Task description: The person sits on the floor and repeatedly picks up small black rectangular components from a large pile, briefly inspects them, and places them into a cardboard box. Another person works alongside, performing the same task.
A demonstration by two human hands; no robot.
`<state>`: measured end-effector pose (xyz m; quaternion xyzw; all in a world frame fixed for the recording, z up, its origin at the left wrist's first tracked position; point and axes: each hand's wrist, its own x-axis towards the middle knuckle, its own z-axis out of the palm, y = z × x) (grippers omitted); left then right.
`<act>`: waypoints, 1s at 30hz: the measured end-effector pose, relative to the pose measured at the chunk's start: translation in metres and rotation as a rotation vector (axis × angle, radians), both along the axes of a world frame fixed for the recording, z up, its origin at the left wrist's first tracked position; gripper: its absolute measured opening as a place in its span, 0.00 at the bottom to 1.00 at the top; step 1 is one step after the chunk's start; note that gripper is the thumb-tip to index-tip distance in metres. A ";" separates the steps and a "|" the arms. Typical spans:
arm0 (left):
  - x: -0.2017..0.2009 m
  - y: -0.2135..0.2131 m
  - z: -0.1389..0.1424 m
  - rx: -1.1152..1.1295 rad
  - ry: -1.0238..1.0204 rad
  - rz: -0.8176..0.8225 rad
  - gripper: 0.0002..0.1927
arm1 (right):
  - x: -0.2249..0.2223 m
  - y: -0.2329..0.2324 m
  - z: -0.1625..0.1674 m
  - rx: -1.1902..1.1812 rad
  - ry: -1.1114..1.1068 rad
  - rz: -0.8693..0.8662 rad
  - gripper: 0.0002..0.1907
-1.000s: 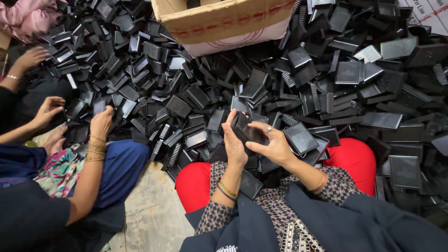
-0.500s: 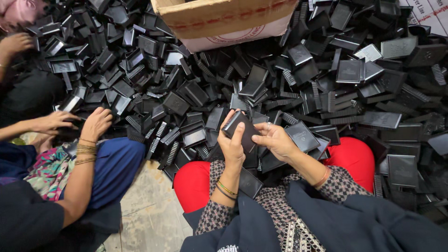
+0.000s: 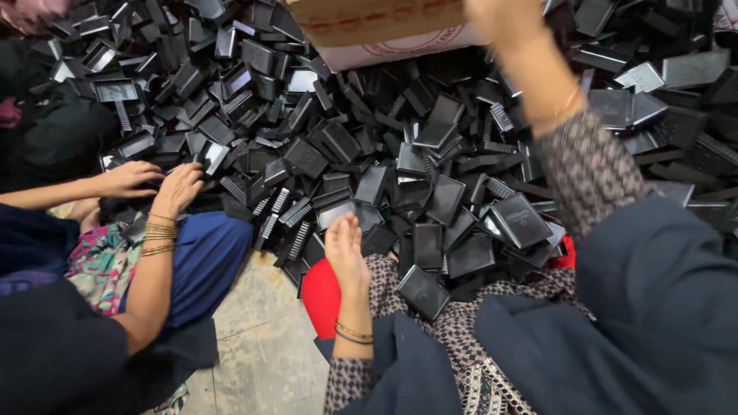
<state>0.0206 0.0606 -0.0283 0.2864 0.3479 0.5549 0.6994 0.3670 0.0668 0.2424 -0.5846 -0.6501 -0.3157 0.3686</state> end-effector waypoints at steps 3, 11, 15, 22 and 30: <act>-0.010 -0.005 -0.031 -0.081 0.000 0.010 0.10 | -0.056 -0.001 -0.083 -0.369 -0.371 0.120 0.14; 0.004 -0.022 -0.013 -0.565 -0.139 -0.409 0.20 | -0.119 -0.086 -0.232 -0.953 0.112 0.136 0.11; 0.010 -0.016 -0.011 -0.443 -0.514 -0.386 0.25 | -0.148 -0.082 -0.178 -0.833 0.444 0.723 0.09; -0.050 0.027 -0.033 -0.192 -0.216 0.051 0.18 | -0.144 0.050 -0.200 -0.644 0.052 0.552 0.20; -0.085 0.000 -0.013 -0.224 -0.782 -0.291 0.25 | -0.123 0.030 -0.234 -0.547 -0.201 0.334 0.14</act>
